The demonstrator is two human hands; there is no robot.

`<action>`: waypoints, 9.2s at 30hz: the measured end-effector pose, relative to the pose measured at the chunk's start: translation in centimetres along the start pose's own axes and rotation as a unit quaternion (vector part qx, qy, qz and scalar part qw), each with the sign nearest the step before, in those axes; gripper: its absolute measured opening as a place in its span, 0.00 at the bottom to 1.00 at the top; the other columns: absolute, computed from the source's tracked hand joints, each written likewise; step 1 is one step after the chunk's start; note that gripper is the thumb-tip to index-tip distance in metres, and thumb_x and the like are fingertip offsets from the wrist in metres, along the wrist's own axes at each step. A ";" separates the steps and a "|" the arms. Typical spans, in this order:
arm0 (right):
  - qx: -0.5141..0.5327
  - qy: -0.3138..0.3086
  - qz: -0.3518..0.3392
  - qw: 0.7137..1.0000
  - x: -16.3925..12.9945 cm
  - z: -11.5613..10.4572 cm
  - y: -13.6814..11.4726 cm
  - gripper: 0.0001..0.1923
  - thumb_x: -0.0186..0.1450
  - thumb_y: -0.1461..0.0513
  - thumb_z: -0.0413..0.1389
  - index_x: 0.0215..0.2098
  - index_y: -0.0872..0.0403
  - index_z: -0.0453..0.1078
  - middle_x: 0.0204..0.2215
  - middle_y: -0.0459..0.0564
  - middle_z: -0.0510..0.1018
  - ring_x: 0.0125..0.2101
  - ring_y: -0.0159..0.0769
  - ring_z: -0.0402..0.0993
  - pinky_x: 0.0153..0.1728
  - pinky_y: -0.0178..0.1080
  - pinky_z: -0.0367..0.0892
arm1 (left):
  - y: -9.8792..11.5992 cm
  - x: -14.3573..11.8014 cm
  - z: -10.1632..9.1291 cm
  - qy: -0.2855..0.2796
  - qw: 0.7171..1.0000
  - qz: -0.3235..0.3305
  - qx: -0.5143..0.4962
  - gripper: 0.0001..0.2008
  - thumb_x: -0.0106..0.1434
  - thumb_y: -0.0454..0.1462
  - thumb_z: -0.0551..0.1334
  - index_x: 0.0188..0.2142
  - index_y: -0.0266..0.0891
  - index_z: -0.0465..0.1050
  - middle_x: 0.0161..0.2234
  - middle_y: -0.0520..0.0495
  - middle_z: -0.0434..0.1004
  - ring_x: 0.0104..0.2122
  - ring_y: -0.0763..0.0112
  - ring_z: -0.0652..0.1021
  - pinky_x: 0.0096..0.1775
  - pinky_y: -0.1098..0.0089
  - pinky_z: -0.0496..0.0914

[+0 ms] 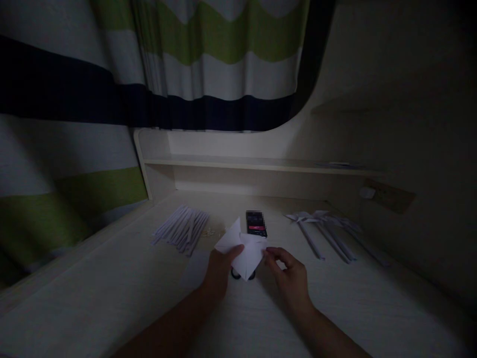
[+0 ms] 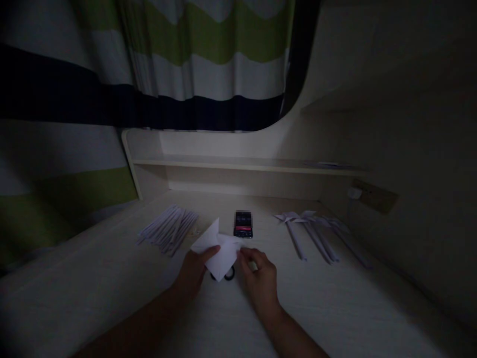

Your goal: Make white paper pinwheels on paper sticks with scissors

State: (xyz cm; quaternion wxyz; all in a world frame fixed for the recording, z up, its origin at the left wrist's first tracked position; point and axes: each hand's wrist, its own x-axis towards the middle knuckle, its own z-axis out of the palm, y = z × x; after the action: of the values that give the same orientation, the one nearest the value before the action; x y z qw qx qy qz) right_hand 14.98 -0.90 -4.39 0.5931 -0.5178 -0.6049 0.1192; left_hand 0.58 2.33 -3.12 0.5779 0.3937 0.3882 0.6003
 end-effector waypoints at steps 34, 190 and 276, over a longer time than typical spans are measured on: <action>-0.323 -0.078 -0.366 0.869 -0.4 -0.2 -1.1 0.15 0.60 0.67 0.49 0.46 0.63 0.64 0.30 0.56 0.70 0.32 0.37 0.64 0.34 0.42 0.59 | 0.3 -0.8 0.4 -0.025 0.997 -0.001 0.074 0.16 0.43 0.36 0.65 0.33 0.28 0.72 0.29 0.39 0.75 0.29 0.63 0.75 0.28 0.70 0.68; 0.088 -0.115 0.024 0.989 0.5 -0.2 -1.0 0.10 0.56 0.60 0.53 0.35 0.51 0.72 0.31 0.50 0.74 0.31 0.36 0.70 0.30 0.36 0.65 | 0.6 -0.5 0.0 -0.118 0.989 -0.067 0.068 0.21 0.37 0.33 0.67 0.34 0.35 0.68 0.22 0.49 0.73 0.21 0.70 0.73 0.26 0.71 0.63; -0.385 -0.022 -0.391 0.836 -1.1 0.5 -2.7 0.12 0.61 0.69 0.44 0.35 0.62 0.69 0.27 0.55 0.69 0.27 0.37 0.61 0.27 0.39 0.58 | 0.1 -1.1 0.7 -0.020 0.999 -0.019 0.035 0.16 0.40 0.33 0.66 0.30 0.36 0.65 0.23 0.49 0.74 0.23 0.70 0.74 0.26 0.72 0.65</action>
State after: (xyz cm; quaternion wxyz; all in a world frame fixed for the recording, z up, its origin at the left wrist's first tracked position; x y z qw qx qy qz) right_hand 13.00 -2.71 -3.16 0.3293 -0.4221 -0.7671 -0.3535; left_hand 1.21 1.25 -2.75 0.5829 0.4178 0.4051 0.5671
